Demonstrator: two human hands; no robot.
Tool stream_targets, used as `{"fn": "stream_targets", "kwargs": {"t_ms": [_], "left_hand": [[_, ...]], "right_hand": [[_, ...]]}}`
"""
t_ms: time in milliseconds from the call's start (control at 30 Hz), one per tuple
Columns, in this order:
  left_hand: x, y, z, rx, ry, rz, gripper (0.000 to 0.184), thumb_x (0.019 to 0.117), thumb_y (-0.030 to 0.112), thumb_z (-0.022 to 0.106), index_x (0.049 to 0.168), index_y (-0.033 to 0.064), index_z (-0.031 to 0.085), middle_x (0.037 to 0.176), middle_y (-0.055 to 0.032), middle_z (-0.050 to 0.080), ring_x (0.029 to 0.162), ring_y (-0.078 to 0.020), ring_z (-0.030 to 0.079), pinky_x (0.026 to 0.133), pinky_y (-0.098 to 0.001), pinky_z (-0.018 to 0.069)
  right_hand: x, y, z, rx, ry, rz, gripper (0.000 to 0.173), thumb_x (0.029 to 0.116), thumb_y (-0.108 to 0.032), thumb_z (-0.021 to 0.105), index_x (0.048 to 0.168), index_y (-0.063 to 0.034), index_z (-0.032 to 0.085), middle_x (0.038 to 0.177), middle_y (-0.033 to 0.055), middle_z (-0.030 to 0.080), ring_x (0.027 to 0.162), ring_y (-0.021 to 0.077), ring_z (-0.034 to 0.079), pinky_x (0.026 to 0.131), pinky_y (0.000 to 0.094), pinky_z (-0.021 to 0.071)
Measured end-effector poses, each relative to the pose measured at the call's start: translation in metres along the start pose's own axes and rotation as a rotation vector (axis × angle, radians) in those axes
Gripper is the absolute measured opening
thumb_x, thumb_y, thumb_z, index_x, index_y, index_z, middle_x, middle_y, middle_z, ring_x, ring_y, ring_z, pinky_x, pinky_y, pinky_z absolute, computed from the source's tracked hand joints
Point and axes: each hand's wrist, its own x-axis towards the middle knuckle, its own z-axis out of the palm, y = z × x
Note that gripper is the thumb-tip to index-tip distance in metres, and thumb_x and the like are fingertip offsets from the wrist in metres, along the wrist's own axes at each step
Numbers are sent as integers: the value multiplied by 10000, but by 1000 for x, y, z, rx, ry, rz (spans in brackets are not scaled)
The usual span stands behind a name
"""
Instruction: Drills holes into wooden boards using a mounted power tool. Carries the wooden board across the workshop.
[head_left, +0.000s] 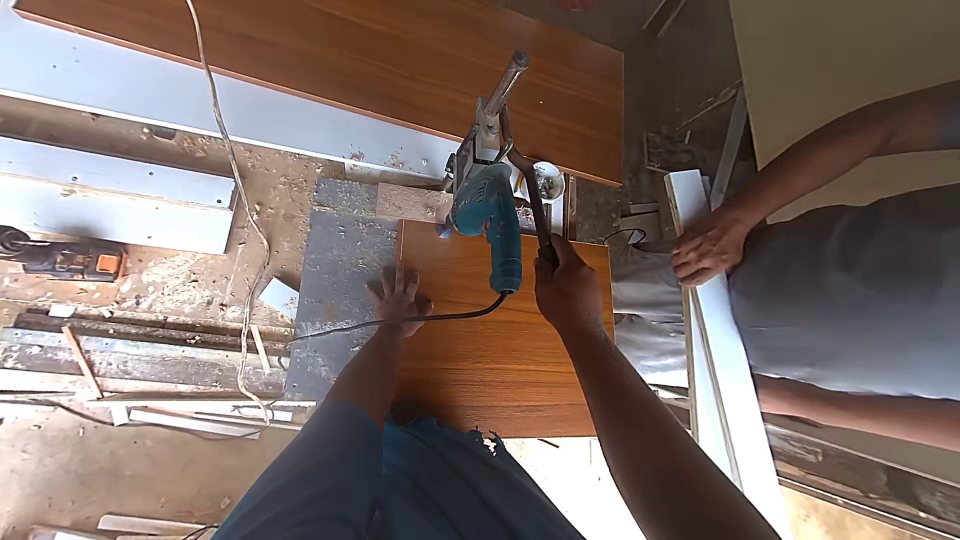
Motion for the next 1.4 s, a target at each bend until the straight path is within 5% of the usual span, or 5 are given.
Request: {"fn": "stream_targets", "kwargs": {"t_ms": [267,1400], "left_hand": [[-2,0,0,3,18,-8,915,903,773,464,1651,320,193,1714,-188,-137,1567,-454,-106,1136,-802,19],[1,-3,10,-41,126,16,887,871,736,556,1618,330,303,1717,-215,-47,1574,-449,-59,1132,-805,17]], "right_hand": [[1,1,2,6,14,5,433,1082,-196,502,1513,-164,485,1005,228,698,873,418,690,732,627,532],[-1,6,10,25,31,-6,419,1089,-222,485,1500,-141,487,971,238,691,828,425,685,693,634,528]]}}
